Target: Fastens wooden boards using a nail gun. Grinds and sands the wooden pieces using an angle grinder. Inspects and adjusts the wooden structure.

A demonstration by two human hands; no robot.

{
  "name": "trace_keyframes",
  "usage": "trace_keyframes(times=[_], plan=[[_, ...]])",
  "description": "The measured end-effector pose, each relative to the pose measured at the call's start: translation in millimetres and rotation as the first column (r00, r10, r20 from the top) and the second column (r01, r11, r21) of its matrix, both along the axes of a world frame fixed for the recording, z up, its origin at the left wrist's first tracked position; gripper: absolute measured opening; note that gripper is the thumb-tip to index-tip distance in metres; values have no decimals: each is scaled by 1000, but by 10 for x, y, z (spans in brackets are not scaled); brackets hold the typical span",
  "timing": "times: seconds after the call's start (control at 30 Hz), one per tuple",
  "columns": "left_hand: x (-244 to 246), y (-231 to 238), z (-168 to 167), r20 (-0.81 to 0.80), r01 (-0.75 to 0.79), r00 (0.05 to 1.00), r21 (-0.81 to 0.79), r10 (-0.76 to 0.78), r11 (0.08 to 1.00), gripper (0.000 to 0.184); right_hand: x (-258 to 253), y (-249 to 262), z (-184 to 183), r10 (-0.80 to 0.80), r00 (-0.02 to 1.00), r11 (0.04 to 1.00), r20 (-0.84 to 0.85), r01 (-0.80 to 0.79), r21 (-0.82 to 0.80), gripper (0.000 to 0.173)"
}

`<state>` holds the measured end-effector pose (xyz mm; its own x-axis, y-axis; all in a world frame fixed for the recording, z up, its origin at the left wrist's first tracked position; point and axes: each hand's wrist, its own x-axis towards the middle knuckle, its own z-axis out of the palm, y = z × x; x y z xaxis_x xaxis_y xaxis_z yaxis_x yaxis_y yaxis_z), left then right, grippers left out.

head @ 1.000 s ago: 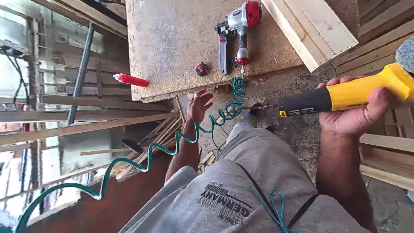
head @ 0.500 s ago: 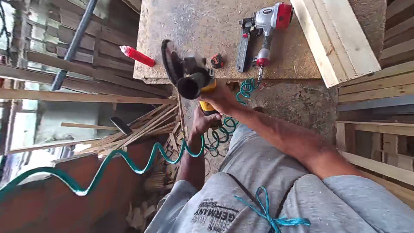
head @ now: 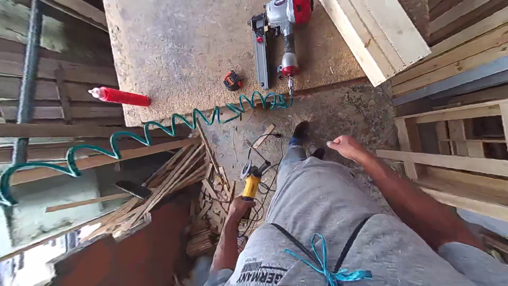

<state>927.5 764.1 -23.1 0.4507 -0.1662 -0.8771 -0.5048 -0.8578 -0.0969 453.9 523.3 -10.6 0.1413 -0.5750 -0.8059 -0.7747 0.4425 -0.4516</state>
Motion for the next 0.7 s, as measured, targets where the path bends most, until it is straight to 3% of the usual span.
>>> trace_keyframes(times=[0.07, 0.13, 0.2, 0.23, 0.27, 0.33, 0.4, 0.47, 0.5, 0.57, 0.7], plan=[[-425, -375, -16, -91, 120, 988, -65, -126, 991, 62, 54, 348, -176, 113, 983, 985, 145, -130, 112, 67], [-917, -878, 116, -179, 219, 950, -198, -255, 955, 67, 243, 596, -243, 107, 928, 988, 358, -140, 66, 64], [-1428, -1445, 412, -257, 319, 870, -358, -421, 878, 74, 449, 700, -36, -102, 786, 994, 609, 97, 41, 66], [-1699, -1702, 595, -289, 352, 810, -456, -510, 818, 76, 528, 721, 137, -266, 620, 948, 738, 309, 82, 71], [-1972, -1905, 796, -327, 364, 734, -551, -596, 751, 77, 565, 720, 328, -385, 402, 848, 831, 509, 146, 73], [-2446, -2155, 1171, -426, 314, 518, -712, -742, 628, 80, 440, 628, 664, -428, 49, 591, 903, 771, 238, 78], [-2764, -2261, 1387, -573, 147, 227, -779, -787, 609, 94, 117, 505, 1059, -387, -157, 389, 908, 866, 315, 60], [-2942, -2251, 1450, -688, -6, 7, -725, -725, 688, 107, -230, 474, 1339, -370, -271, 287, 888, 876, 387, 44], [-2991, -2224, 1437, -721, -56, -39, -690, -692, 722, 103, -382, 469, 1396, -359, -303, 238, 883, 885, 401, 36], [-3069, -2185, 1372, -731, -103, -29, -677, -682, 729, 77, -636, 453, 1396, -363, -361, 90, 859, 904, 418, 29], [-3359, -2149, 1344, -731, -89, -21, -679, -683, 729, 50, -953, 509, 1156, -396, -520, -138, 757, 848, 511, 30]])
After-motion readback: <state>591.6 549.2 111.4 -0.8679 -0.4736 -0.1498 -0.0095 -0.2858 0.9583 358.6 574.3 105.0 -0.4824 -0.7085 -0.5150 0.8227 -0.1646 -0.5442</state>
